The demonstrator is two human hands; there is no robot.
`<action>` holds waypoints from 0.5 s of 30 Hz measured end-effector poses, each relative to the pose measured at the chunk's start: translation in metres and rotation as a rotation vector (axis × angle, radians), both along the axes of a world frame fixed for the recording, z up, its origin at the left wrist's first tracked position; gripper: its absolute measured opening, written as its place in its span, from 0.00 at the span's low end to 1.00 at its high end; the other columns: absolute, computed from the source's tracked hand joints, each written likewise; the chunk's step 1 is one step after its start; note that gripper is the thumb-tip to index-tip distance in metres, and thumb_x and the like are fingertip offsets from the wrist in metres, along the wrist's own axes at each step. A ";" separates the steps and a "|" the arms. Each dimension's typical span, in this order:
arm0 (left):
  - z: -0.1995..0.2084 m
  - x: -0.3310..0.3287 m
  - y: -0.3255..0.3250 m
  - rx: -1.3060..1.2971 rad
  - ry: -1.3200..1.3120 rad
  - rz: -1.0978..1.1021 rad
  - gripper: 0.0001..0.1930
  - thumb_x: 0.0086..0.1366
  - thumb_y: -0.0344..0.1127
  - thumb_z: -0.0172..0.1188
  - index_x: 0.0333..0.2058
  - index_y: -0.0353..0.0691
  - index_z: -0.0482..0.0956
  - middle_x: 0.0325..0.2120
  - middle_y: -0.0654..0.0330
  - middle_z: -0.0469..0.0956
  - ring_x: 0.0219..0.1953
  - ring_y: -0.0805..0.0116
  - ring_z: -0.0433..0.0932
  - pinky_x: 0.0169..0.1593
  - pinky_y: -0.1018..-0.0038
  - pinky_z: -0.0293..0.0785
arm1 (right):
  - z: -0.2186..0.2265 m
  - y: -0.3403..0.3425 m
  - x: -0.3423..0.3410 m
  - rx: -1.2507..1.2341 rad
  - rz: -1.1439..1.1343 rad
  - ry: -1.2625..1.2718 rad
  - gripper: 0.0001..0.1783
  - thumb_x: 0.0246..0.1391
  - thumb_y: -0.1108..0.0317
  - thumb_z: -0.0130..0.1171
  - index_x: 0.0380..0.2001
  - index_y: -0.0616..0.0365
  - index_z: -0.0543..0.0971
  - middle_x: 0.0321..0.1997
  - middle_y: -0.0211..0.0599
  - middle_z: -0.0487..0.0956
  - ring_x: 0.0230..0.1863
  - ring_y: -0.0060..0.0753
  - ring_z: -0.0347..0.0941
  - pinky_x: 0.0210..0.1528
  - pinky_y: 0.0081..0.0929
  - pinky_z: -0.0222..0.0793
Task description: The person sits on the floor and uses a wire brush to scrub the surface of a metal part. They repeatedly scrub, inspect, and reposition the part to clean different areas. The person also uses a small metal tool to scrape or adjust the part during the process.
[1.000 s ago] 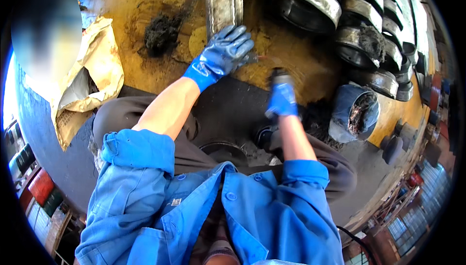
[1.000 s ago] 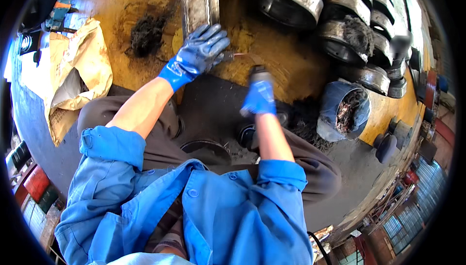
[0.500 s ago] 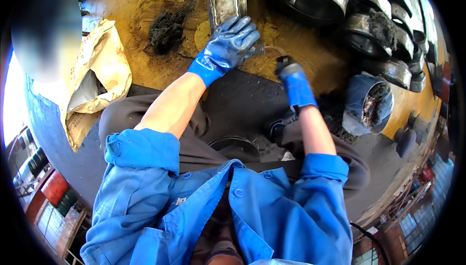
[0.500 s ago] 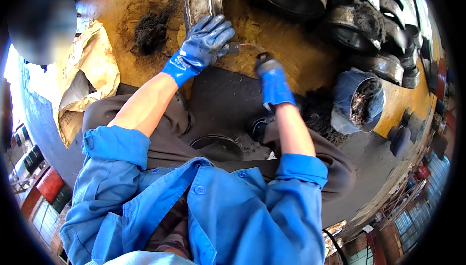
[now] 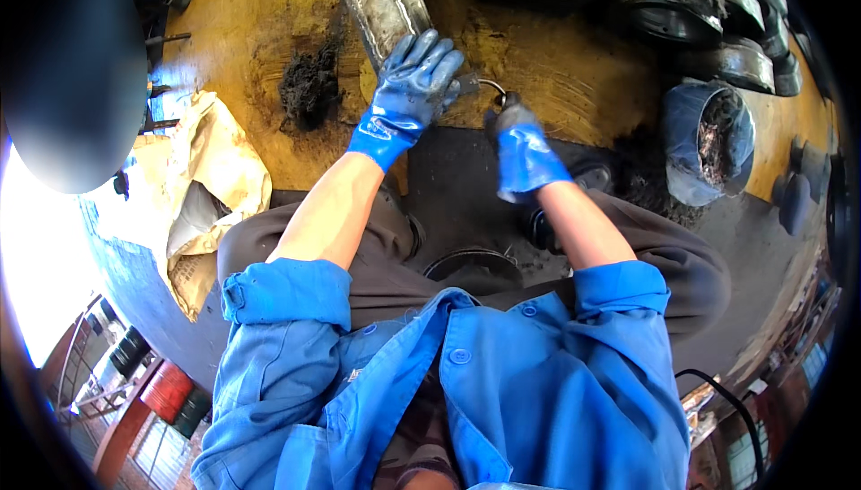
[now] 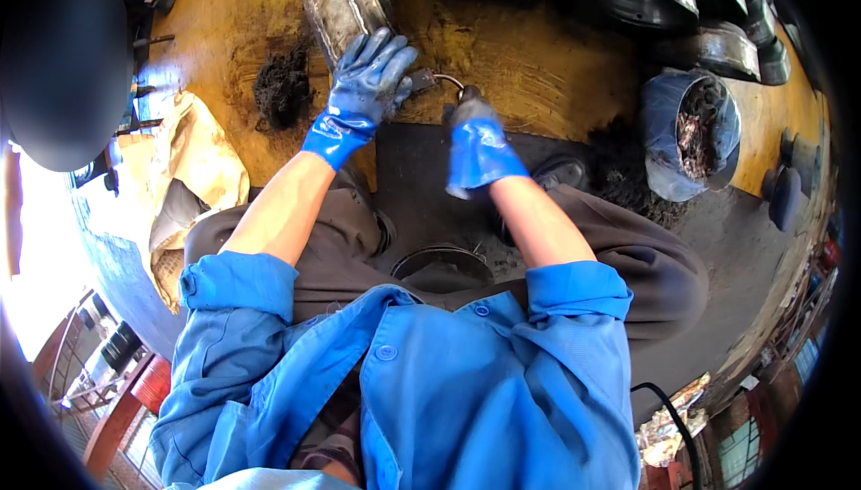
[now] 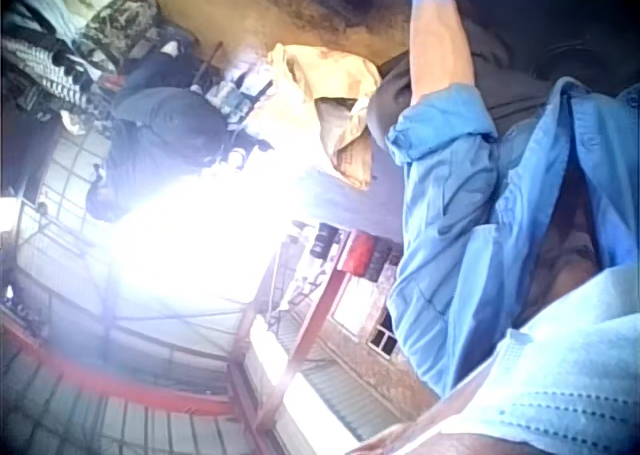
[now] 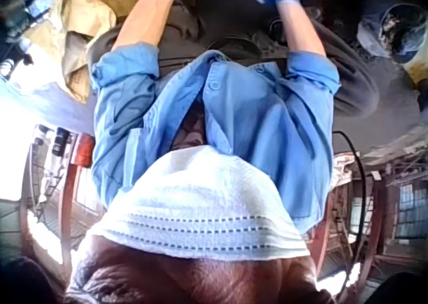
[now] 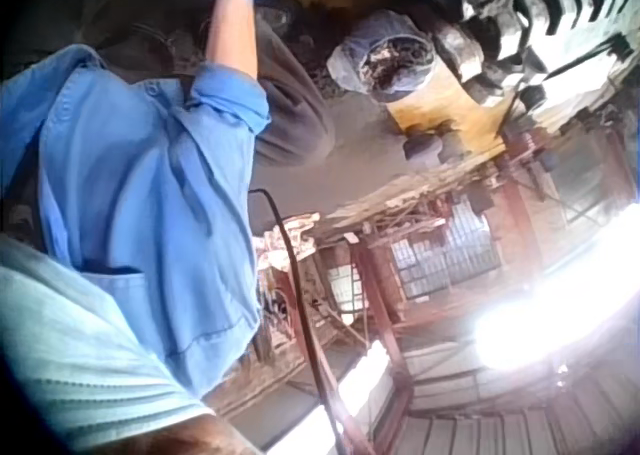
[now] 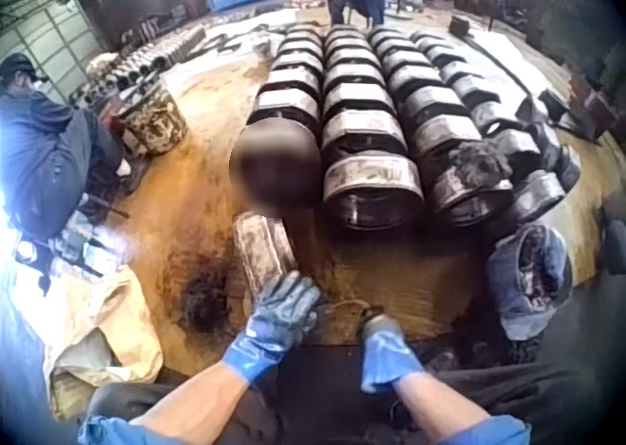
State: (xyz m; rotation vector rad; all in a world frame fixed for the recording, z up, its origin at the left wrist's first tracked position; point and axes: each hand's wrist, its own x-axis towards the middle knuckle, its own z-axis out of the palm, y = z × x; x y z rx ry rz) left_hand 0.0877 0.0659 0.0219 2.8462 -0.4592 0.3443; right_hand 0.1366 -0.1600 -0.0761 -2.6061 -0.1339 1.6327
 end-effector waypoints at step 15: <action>0.012 -0.002 -0.006 0.054 -0.008 0.005 0.20 0.60 0.37 0.60 0.53 0.48 0.77 0.54 0.57 0.77 0.61 0.49 0.71 0.66 0.53 0.62 | 0.039 -0.034 0.038 0.178 -0.326 -0.306 0.20 0.63 0.57 0.50 0.56 0.48 0.77 0.59 0.56 0.75 0.61 0.50 0.74 0.61 0.42 0.71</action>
